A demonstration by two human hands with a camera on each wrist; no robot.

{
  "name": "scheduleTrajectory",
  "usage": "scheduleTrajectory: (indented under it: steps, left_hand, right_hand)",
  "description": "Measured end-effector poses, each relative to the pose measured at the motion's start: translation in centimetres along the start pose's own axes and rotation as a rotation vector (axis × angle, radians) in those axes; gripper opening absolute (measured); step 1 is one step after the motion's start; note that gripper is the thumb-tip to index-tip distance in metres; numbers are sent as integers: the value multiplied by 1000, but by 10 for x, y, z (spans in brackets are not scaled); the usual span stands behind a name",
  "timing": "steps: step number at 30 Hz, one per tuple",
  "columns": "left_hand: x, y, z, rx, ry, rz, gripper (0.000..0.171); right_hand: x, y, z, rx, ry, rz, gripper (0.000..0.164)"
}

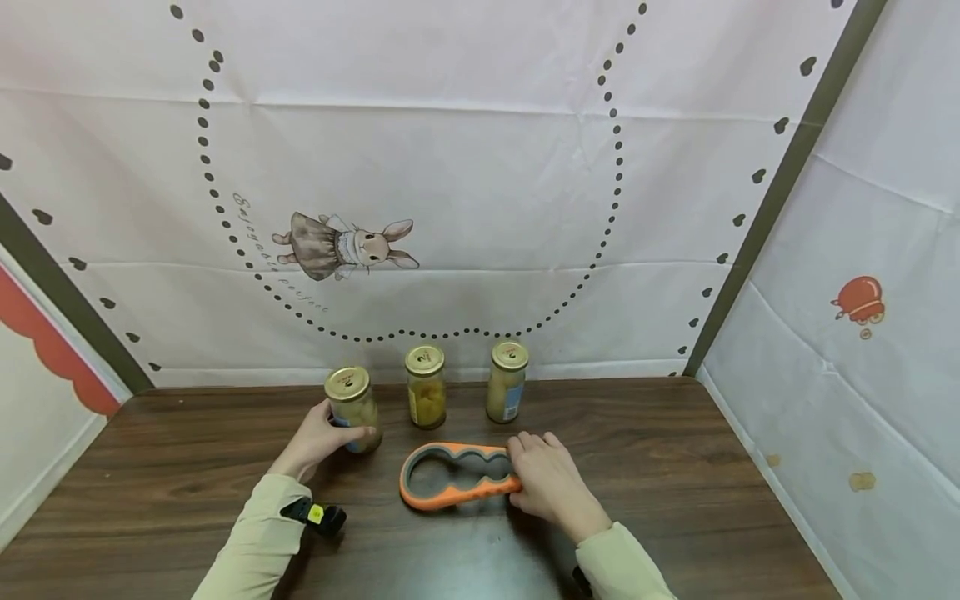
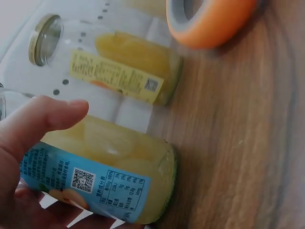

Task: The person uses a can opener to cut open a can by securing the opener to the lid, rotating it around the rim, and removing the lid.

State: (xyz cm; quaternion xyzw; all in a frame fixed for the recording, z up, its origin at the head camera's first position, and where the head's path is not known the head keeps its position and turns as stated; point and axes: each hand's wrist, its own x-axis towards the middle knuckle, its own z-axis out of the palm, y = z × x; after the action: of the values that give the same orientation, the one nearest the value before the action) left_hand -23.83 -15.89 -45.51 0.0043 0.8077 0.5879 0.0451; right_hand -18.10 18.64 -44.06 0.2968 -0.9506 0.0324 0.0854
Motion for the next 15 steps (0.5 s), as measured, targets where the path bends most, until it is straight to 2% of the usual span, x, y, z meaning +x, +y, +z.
scheduleTrajectory:
  steps: [6,11,15]
  left_hand:
    - [-13,0,7,-13,-6,-5,67]
    - [-22,5,13,-13,35,-21,66]
    - [-26,11,19,-26,57,-15,66]
  right_hand:
    - [-13,6,1,67,50,102,50]
    - [-18,9,-5,134,113,170,53]
    - [-20,11,-13,173,188,205,49]
